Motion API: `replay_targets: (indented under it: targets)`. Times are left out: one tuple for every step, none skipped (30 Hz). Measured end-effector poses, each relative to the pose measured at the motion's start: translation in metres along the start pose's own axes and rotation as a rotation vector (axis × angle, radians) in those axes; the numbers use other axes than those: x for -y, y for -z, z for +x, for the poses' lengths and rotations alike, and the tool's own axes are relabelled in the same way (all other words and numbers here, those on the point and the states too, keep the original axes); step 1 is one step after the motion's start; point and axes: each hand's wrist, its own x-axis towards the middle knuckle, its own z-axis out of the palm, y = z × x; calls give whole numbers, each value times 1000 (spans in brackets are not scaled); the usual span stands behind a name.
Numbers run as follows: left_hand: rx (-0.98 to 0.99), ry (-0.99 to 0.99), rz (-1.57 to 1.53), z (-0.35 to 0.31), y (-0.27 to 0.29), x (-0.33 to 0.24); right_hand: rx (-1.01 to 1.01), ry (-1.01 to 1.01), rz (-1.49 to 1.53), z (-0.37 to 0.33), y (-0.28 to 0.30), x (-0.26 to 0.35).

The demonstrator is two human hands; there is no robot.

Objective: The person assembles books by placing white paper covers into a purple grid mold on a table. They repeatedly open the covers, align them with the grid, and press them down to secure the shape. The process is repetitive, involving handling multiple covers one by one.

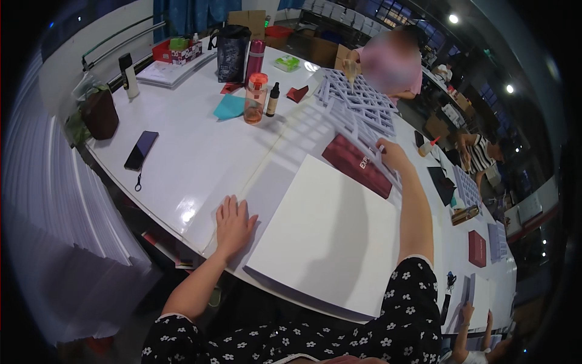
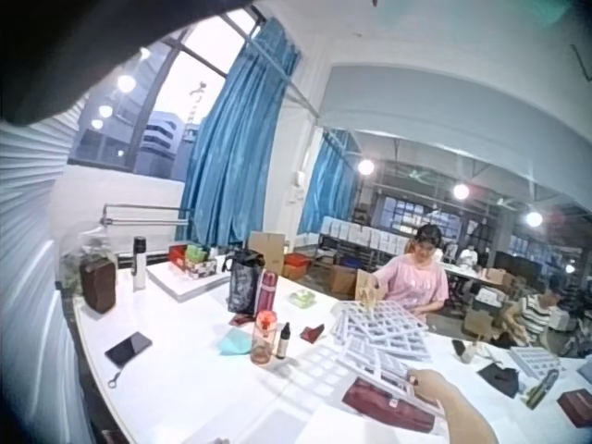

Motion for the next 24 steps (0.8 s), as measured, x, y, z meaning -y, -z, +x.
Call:
replay_targets:
  targets:
    - [-9, -2, 20, -1, -1, 1, 9, 5, 50, -2, 18, 2]
    - [-16, -14, 30, 0, -4, -1, 2, 28, 83, -6, 36, -4]
    - [-19, -15, 19, 0, -6, -3, -6, 48, 115, -10, 54, -9]
    - [-20, -16, 9, 1, -8, -3, -13, 66, 148, -16, 70, -11]
    - [-17, -8, 10, 0, -7, -2, -6, 56, 187, -21, 84, -4]
    - [-26, -17, 6, 0, -7, -3, 2, 43, 224, -29, 100, 2]
    - [-34, -15, 11, 0, -5, 0, -14, 81, 225, -38, 112, 19]
    - [-36, -20, 11, -2, -5, 2, -18, 79, 215, -54, 125, 38]
    - [-55, -25, 2, -2, -5, 3, -4, 69, 202, -71, 136, 58]
    - [-57, -30, 0, -3, -5, 2, 8, 55, 186, -93, 146, 77]
    - [-60, -36, -5, -3, -5, 1, -14, 92, 110, -117, 155, 98]
    - [-66, -35, -2, -3, -5, 2, -36, 140, 41, -140, 158, 120]
    - [-64, -21, -9, -3, -4, 3, -60, 188, -29, -165, 159, 141]
    - [-73, -22, -7, -5, -5, 5, -23, 202, -18, -189, 158, 158]
    - [-85, -24, -3, -6, -4, 7, -5, 213, -55, -212, 153, 172]
    - [-93, -37, -21, -7, -8, 3, -9, 243, -100, -241, 148, 181]
    - [-83, -37, -18, -7, -9, 4, 13, 246, -116, -263, 138, 193]
    - [-73, -41, -2, -7, -11, 5, -29, 298, -190, -284, 118, 196]
    - [-66, -43, 1, -8, -12, 6, 8, 300, -203, -302, 106, 206]
    - [-74, -42, -1, -7, -13, 6, 67, 297, -179, -315, 96, 214]
    - [-83, -42, -3, -8, -14, 5, 100, 311, -137, -325, 89, 221]
    - [-93, -40, 0, -9, -15, 6, 127, 318, -101, -328, 81, 225]
    - [-83, -45, -15, -8, -15, 4, 163, 298, -59, -331, 75, 222]
    - [-74, -51, -31, -9, -15, 3, 199, 277, -17, -332, 68, 218]
